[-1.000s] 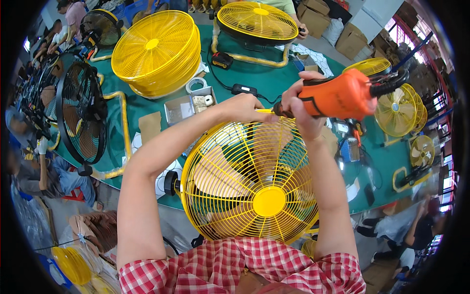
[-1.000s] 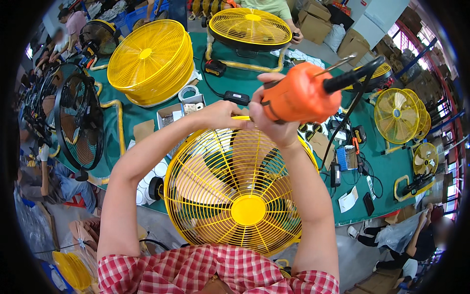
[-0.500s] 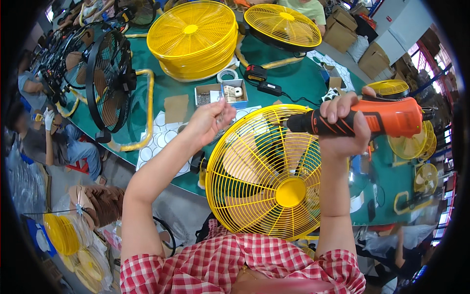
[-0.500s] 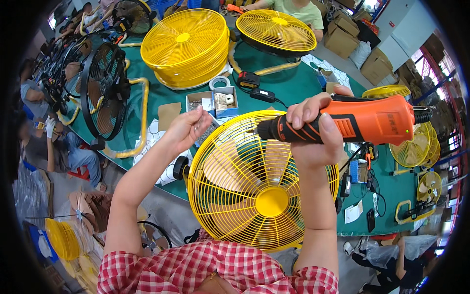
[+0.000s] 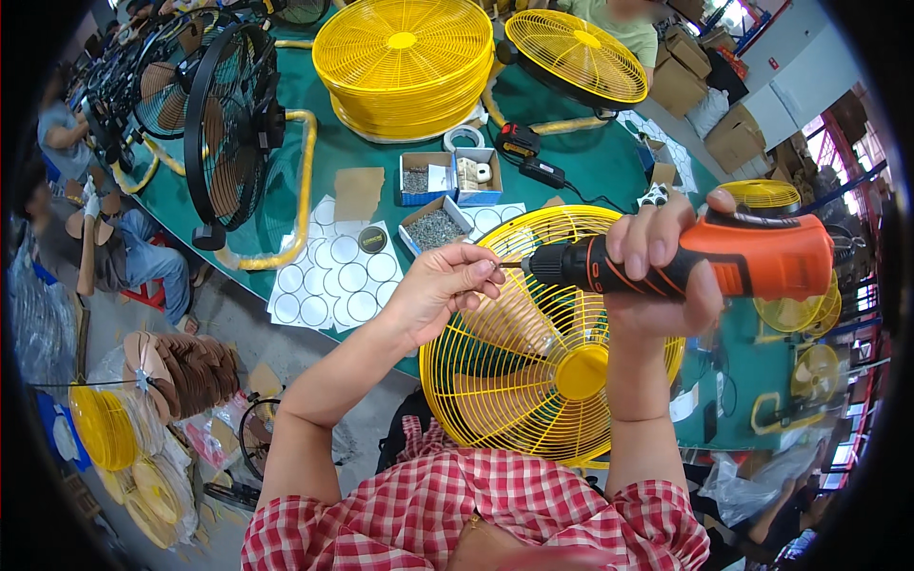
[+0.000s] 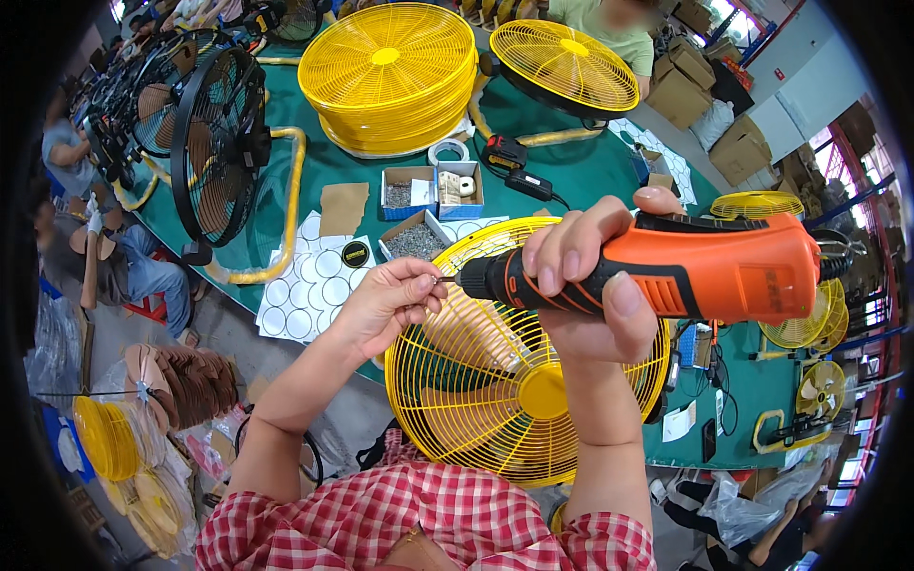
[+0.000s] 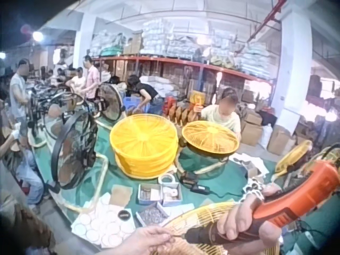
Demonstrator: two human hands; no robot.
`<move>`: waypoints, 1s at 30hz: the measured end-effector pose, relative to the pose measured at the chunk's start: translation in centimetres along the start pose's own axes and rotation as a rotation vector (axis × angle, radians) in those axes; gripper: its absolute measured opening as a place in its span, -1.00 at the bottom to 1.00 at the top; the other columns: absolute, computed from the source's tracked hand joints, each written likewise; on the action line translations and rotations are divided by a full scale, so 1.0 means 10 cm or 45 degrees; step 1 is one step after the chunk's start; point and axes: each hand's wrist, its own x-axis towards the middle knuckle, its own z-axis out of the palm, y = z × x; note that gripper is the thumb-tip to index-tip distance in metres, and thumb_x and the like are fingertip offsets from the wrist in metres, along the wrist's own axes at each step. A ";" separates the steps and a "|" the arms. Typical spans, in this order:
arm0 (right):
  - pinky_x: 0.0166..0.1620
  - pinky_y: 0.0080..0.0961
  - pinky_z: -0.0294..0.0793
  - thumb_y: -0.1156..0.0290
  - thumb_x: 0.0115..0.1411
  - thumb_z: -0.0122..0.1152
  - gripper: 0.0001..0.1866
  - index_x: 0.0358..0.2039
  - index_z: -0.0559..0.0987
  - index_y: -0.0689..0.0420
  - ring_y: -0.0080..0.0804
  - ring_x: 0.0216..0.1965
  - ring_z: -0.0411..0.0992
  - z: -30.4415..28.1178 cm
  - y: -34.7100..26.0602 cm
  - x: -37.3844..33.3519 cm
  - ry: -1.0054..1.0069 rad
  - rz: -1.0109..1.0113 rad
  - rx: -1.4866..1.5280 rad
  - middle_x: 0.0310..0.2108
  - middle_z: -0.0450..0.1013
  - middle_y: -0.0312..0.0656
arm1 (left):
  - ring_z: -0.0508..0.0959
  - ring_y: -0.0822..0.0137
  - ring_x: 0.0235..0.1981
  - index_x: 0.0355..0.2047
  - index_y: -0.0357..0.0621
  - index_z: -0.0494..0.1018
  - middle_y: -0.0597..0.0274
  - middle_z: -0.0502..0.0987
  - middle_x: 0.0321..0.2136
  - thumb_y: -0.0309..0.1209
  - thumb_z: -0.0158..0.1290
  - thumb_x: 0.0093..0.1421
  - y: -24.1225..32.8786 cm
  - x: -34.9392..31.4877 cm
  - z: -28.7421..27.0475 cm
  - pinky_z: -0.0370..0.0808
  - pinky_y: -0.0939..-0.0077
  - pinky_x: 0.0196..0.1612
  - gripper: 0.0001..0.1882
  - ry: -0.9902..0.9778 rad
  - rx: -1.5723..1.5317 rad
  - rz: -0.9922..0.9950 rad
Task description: Assembling components and attaching labels to portable electric fans.
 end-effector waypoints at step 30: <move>-0.49 -0.64 0.37 0.50 -0.07 0.24 -0.49 -0.12 0.22 0.23 -0.55 -0.59 0.35 -0.47 0.68 0.15 -0.123 0.075 -0.366 -0.61 0.35 -0.23 | 0.37 0.49 -0.44 -0.31 -0.15 0.55 0.33 0.36 -0.52 -0.52 0.12 0.01 -0.04 0.77 -0.21 0.31 0.68 -0.33 -0.81 0.106 1.282 0.650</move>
